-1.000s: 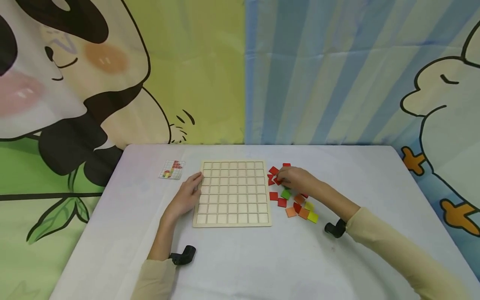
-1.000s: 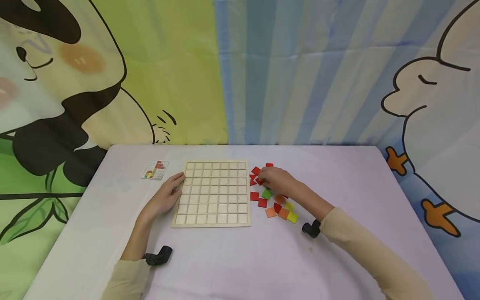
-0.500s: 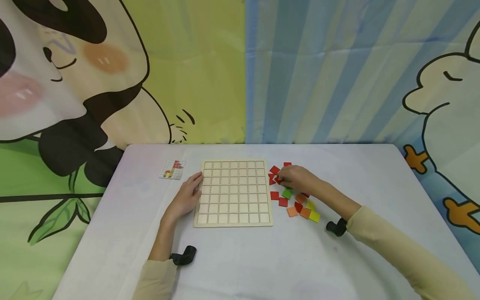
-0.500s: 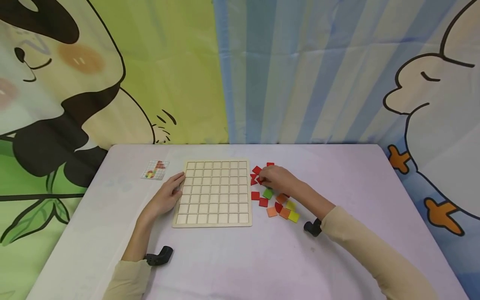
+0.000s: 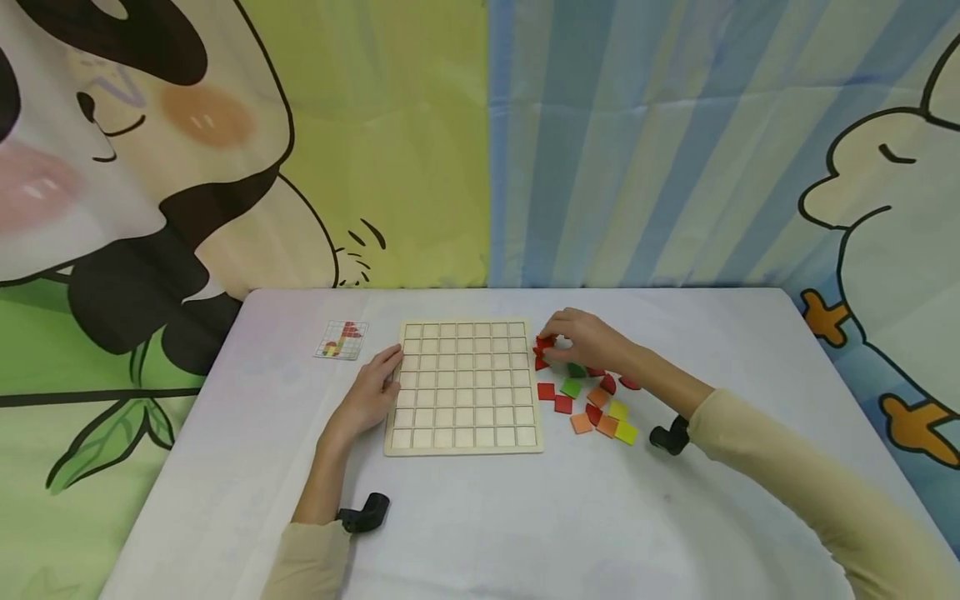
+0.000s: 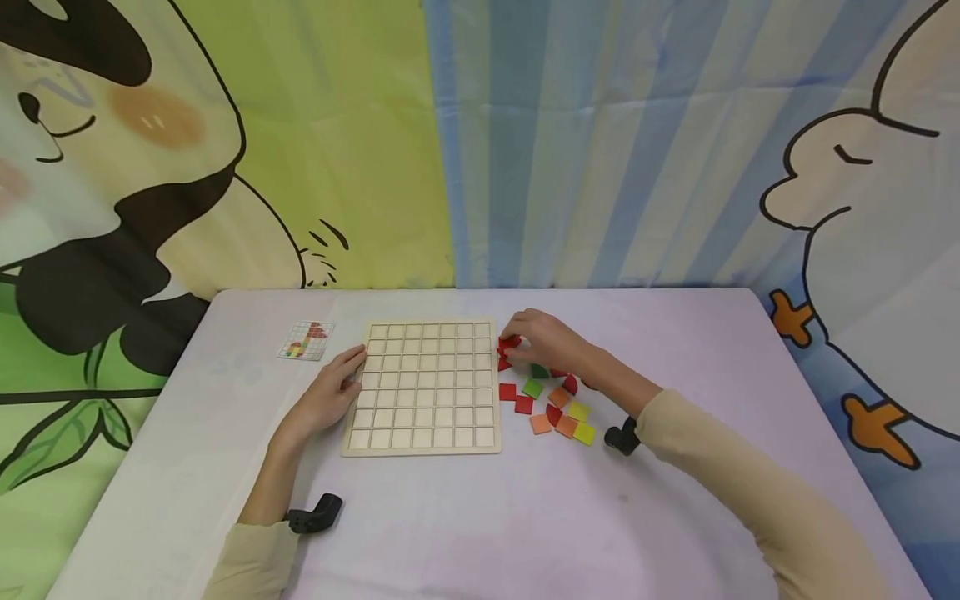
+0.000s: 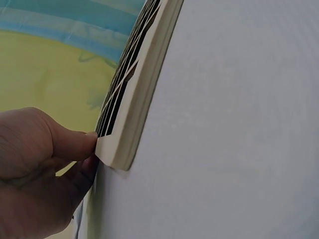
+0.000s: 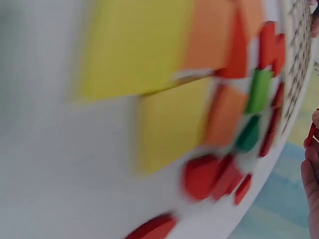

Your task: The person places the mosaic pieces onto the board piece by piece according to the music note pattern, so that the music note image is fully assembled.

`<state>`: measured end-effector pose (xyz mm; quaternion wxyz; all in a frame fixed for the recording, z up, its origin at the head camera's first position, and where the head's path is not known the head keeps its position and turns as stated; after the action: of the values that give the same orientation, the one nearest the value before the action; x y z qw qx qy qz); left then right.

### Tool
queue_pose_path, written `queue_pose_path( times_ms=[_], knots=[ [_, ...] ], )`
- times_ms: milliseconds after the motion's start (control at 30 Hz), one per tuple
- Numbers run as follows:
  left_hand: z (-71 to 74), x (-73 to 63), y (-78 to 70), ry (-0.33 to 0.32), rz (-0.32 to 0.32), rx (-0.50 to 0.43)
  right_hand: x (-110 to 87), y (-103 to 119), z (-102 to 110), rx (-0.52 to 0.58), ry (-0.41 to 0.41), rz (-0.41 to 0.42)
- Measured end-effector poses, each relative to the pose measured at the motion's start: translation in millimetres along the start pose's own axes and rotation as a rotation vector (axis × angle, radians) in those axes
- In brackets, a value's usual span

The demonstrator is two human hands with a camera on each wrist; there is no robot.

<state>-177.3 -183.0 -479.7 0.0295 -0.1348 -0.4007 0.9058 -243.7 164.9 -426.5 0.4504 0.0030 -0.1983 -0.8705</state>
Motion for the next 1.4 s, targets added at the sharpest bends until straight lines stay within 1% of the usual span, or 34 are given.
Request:
queue_pose_path(
  times_ms=[33,100,200,300,400,633,800,1033,1167,1267,1400],
  knots=[
    [1.5,-0.8,0.7,-0.005,0.002,-0.002,10.1,3.9,0.1,0.026,-0.005,-0.013],
    [3.6,-2.4,1.6,-0.011,-0.007,0.002,31.8,11.6,-3.6,0.063,-0.008,-0.013],
    [4.5,-2.8,3.2,-0.016,-0.020,0.002,65.9,21.7,-14.9,0.084,-0.012,0.053],
    [3.2,-1.7,4.0,-0.018,-0.021,0.005,94.0,26.0,-28.5,0.060,-0.015,0.108],
    [2.6,-1.4,3.1,-0.018,-0.016,0.009,112.6,25.3,-38.3,0.027,-0.008,0.112],
    [-0.4,-1.2,1.2,-0.014,0.023,0.001,123.2,19.4,-44.0,0.026,0.062,0.063],
    [0.5,-2.8,-0.1,-0.013,0.019,0.015,124.2,18.9,-47.2,0.008,0.127,0.038],
    [-0.1,-2.5,-1.2,-0.015,0.011,0.013,122.8,23.4,-48.3,-0.026,0.135,0.071],
    [-0.2,-2.6,-3.4,-0.016,0.010,0.022,123.4,25.7,-46.9,-0.070,0.157,0.057],
    [0.0,-3.4,-4.1,-0.010,0.016,0.026,124.3,25.9,-47.1,-0.079,0.181,0.048],
    [0.7,-4.7,-3.8,-0.002,0.017,0.032,125.6,25.4,-48.5,-0.099,0.199,0.080]
  ],
)
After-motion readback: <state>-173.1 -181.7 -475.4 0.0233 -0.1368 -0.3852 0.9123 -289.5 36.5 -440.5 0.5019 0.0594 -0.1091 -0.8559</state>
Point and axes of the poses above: each hand's wrist, its own x-axis towards the middle knuckle, its own z-axis out of the back of the hand, y = z × x, the point moved 3 cm from there along x, towards the middle knuckle, and after that the axes turned 4 degrees about z, right-handed, at the moved point
